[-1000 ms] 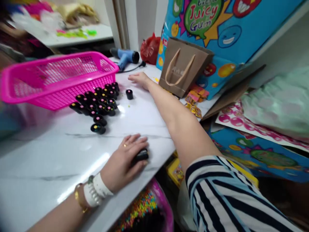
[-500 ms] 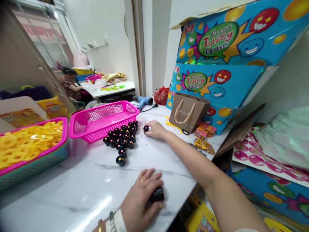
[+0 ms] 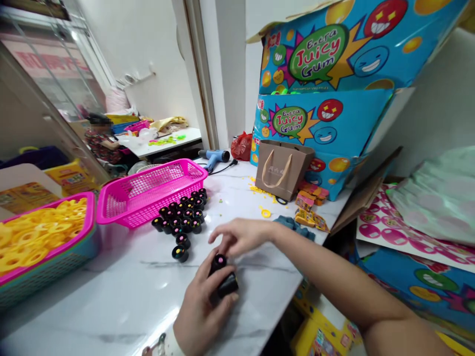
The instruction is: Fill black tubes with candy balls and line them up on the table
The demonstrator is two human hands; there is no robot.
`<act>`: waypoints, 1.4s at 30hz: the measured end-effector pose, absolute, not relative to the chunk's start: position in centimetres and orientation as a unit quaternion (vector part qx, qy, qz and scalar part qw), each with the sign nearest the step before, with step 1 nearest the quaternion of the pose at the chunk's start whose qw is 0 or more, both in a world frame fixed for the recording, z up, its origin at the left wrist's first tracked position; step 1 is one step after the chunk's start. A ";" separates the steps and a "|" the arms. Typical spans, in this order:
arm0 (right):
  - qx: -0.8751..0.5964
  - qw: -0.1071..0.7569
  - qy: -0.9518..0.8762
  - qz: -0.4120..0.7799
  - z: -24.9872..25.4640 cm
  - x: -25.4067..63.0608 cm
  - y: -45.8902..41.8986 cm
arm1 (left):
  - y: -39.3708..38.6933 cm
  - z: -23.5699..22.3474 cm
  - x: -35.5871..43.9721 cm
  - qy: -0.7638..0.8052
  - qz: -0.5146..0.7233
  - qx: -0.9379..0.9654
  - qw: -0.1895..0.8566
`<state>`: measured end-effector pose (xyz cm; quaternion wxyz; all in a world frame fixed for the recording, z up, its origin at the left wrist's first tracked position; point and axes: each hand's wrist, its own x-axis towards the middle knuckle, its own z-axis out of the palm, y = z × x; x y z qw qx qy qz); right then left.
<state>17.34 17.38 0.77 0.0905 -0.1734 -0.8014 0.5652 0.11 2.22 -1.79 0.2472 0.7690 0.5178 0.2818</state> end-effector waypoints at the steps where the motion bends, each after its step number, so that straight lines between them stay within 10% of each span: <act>1: -0.198 0.117 -0.799 0.556 0.4 17.1 19.2 | 2.2 -1.7 0.1 0.532 0.280 0.759 0.250; 4: -0.376 0.254 -0.807 0.378 -1.4 15.7 24.6 | 2.2 -1.4 0.2 0.544 0.277 0.748 0.261; 7: -0.460 0.204 -0.823 0.264 -4.0 14.0 26.6 | 2.2 -1.2 0.1 0.555 0.288 0.736 0.258; 42: -0.207 0.350 -0.891 0.202 -7.1 11.5 25.2 | 1.8 -1.0 0.3 0.556 0.311 0.735 0.232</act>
